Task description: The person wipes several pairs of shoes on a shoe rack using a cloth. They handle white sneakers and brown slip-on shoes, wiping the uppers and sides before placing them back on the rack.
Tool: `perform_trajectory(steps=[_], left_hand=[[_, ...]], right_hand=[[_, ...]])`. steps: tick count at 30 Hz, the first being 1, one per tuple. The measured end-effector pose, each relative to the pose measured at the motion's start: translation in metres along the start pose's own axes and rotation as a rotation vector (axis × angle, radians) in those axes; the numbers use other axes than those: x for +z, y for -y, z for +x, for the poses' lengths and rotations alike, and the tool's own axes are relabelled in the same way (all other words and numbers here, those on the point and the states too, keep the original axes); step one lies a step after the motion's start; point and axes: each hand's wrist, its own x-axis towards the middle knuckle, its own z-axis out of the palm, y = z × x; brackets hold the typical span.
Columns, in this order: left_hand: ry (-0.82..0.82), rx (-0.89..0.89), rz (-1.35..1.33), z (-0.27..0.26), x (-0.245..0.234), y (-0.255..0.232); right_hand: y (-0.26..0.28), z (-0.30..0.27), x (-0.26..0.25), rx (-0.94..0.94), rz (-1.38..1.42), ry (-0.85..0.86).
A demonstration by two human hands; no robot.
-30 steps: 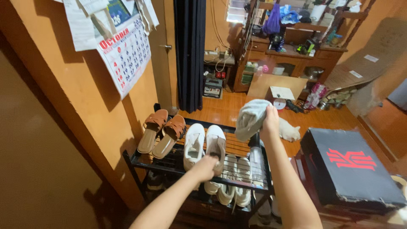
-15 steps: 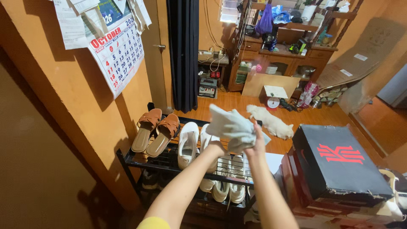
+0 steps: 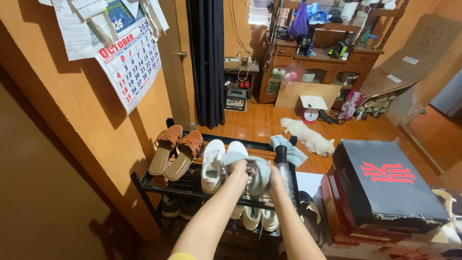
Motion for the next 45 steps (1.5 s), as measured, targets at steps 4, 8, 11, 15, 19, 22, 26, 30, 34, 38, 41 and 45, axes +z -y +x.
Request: perform_trajectory(steps=[4,8,11,15,19,22,26,30,34,38,41,45], left_hand=[[-0.073,-0.229,-0.080,0.008,-0.001,0.006],[-0.288,-0.096,0.099,0.004,-0.006,0.014],[-0.296,-0.161,0.185,0.001,-0.005,0.013],[-0.247,-0.181,-0.148,0.003,-0.004,0.008],[0.007,-0.244,-0.390,0.017,-0.005,0.005],[0.198,-0.342,-0.313,0.031,-0.007,0.003],[0.212,-0.452,-0.254,0.042,-0.005,0.005],[0.237,-0.563,-0.406,0.047,-0.012,0.006],[0.262,-0.604,-0.180,0.051,-0.019,0.004],[0.430,-0.618,-0.251,0.054,-0.020,0.006],[0.293,-0.569,-0.269,0.051,-0.018,0.013],[0.190,-0.341,-0.042,0.041,-0.015,0.018]], right_hand=[[0.034,-0.016,0.003,-0.352,-0.011,0.108],[0.062,-0.033,-0.002,-0.268,0.154,0.239],[0.066,-0.036,-0.009,-0.137,0.340,0.332],[0.054,-0.031,-0.014,0.003,0.341,0.392],[0.043,-0.028,-0.016,-0.005,0.281,0.319],[0.036,-0.027,-0.011,-0.081,0.045,0.187],[0.040,-0.028,-0.005,0.048,-0.002,0.082],[0.057,-0.042,0.007,0.017,0.195,0.351],[0.075,-0.060,0.029,-0.404,-0.086,0.461],[0.074,-0.058,0.038,-0.657,-0.251,0.355],[0.065,-0.043,0.030,-0.754,-0.538,0.197],[0.050,-0.029,0.022,-0.717,-0.456,0.177]])
